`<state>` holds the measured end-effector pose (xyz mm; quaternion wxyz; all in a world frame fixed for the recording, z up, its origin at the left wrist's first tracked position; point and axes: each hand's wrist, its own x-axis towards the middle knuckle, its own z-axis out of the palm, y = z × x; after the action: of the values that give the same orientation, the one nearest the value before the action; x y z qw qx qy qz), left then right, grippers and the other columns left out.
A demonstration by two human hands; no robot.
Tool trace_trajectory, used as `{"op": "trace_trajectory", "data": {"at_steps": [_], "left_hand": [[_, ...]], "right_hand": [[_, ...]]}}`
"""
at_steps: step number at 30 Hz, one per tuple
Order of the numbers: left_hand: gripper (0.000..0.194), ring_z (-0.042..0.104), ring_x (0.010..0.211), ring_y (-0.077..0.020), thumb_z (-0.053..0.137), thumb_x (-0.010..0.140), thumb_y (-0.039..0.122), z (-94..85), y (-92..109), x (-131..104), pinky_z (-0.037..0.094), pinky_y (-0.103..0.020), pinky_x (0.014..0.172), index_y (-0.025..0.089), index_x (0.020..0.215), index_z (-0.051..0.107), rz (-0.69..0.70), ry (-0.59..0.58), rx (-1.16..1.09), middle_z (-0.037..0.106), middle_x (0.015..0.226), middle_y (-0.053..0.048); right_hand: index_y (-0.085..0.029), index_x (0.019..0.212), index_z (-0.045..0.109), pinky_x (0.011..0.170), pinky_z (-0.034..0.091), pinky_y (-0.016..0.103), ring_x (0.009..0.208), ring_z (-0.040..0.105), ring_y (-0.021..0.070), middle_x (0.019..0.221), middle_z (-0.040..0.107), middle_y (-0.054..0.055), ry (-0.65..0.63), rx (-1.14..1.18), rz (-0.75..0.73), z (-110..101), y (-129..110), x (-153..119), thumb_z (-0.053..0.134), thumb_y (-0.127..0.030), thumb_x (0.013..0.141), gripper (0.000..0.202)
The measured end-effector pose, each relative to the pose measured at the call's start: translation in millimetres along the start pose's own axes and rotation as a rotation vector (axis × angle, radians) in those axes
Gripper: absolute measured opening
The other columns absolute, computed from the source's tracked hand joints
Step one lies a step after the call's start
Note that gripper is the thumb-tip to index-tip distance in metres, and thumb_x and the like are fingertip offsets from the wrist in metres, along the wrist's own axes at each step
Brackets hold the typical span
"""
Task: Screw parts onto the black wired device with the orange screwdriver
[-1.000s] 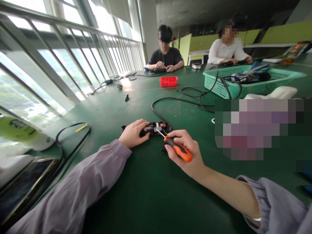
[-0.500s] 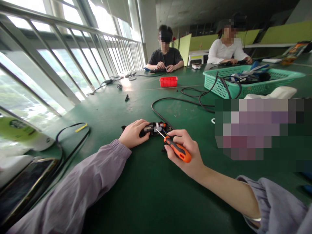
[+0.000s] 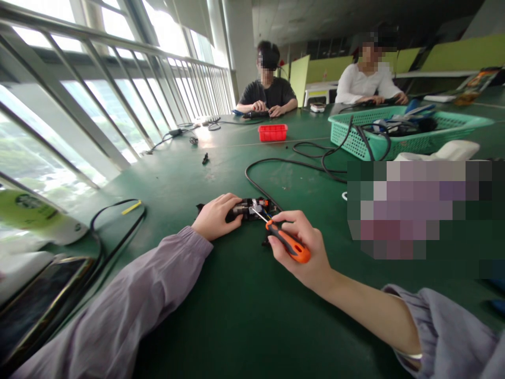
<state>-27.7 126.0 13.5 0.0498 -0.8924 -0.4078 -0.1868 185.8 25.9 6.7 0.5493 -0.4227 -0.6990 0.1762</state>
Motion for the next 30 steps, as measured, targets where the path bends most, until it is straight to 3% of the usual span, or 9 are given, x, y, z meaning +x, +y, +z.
{"op": "trace_trajectory", "data": {"at_steps": [2, 5, 10, 12, 17, 19, 23, 26, 30], "left_hand": [[0.031, 0.057, 0.091, -0.0207, 0.048, 0.078, 0.03, -0.3, 0.3, -0.1, 0.048, -0.033, 0.081, 0.016, 0.105, 0.057, -0.001, -0.001, 0.003, 0.061, 0.102, -0.007], [0.032, 0.057, 0.091, -0.021, 0.048, 0.079, 0.031, -0.3, 0.2, -0.2, 0.048, -0.033, 0.08, 0.015, 0.105, 0.057, 0.004, 0.0, 0.007, 0.061, 0.102, -0.007], [0.032, 0.057, 0.092, -0.0212, 0.048, 0.079, 0.031, 0.3, -0.3, 0.0, 0.048, -0.033, 0.081, 0.015, 0.106, 0.057, 0.009, 0.003, 0.012, 0.061, 0.102, -0.007], [0.032, 0.057, 0.091, -0.0211, 0.048, 0.079, 0.031, 0.3, -0.3, 0.1, 0.048, -0.033, 0.08, 0.015, 0.105, 0.057, 0.007, 0.004, 0.011, 0.061, 0.102, -0.007], [0.032, 0.057, 0.091, -0.0209, 0.048, 0.079, 0.031, 0.5, -0.7, -0.2, 0.048, -0.033, 0.08, 0.015, 0.106, 0.057, 0.012, 0.01, 0.011, 0.061, 0.102, -0.007], [0.032, 0.057, 0.091, -0.0211, 0.048, 0.079, 0.031, 0.7, -1.1, -0.3, 0.048, -0.033, 0.08, 0.015, 0.106, 0.057, 0.015, 0.012, 0.011, 0.061, 0.102, -0.007], [0.032, 0.057, 0.091, -0.0212, 0.049, 0.079, 0.031, 2.0, -2.0, -0.4, 0.048, -0.034, 0.08, 0.015, 0.106, 0.057, 0.016, 0.012, 0.016, 0.061, 0.102, -0.007], [0.032, 0.057, 0.092, -0.0211, 0.049, 0.079, 0.031, 2.5, -1.9, -0.4, 0.048, -0.034, 0.081, 0.015, 0.106, 0.057, 0.013, 0.008, 0.015, 0.061, 0.102, -0.007], [0.031, 0.057, 0.092, -0.0206, 0.048, 0.079, 0.03, 1.1, -0.7, -0.3, 0.048, -0.033, 0.081, 0.017, 0.105, 0.057, 0.005, 0.005, 0.008, 0.061, 0.103, -0.007]], "right_hand": [[-0.025, 0.106, 0.048, 0.061, 0.05, 0.028, 0.064, 0.057, 0.0108, 0.093, 0.054, 0.002, 0.073, 0.033, -0.061, 1.6, 2.8, 0.1, 0.061, -0.018, 0.076, 0.033], [-0.027, 0.116, 0.042, 0.074, 0.051, 0.035, 0.08, 0.06, 0.0163, 0.1, 0.052, 0.004, 0.118, 0.102, -0.107, 3.2, 7.0, 1.8, 0.064, -0.016, 0.072, 0.05], [-0.025, 0.11, 0.044, 0.05, 0.044, 0.025, 0.049, 0.049, 0.0084, 0.069, 0.05, -0.006, -0.055, 0.033, 0.016, 0.7, 5.5, 0.5, 0.06, -0.02, 0.077, 0.037], [-0.025, 0.104, 0.047, 0.048, 0.042, 0.023, 0.049, 0.051, 0.0072, 0.076, 0.054, -0.003, -0.081, 0.009, 0.016, 0.6, 4.1, -0.6, 0.06, -0.02, 0.078, 0.029], [-0.025, 0.108, 0.048, 0.065, 0.051, 0.028, 0.072, 0.06, 0.012, 0.102, 0.052, 0.004, 0.109, 0.068, -0.072, 3.6, 4.8, 1.7, 0.061, -0.017, 0.075, 0.036], [-0.025, 0.109, 0.047, 0.068, 0.051, 0.03, 0.075, 0.059, 0.0141, 0.095, 0.053, 0.002, 0.13, 0.058, -0.078, 3.5, 4.7, 3.1, 0.063, -0.017, 0.073, 0.04], [-0.024, 0.107, 0.045, 0.048, 0.042, 0.025, 0.047, 0.047, 0.0089, 0.063, 0.048, -0.007, -0.043, 0.032, 0.022, 0.7, 3.0, 1.5, 0.06, -0.02, 0.077, 0.034], [-0.025, 0.102, 0.049, 0.049, 0.043, 0.024, 0.055, 0.055, 0.0087, 0.085, 0.057, -0.001, -0.057, 0.023, 0.045, -0.1, 3.9, -1.4, 0.06, -0.021, 0.078, 0.027], [-0.026, 0.108, 0.047, 0.066, 0.05, 0.03, 0.068, 0.058, 0.0112, 0.1, 0.052, 0.003, 0.077, 0.081, -0.024, 2.9, 7.4, -0.3, 0.062, -0.017, 0.075, 0.037]]}}
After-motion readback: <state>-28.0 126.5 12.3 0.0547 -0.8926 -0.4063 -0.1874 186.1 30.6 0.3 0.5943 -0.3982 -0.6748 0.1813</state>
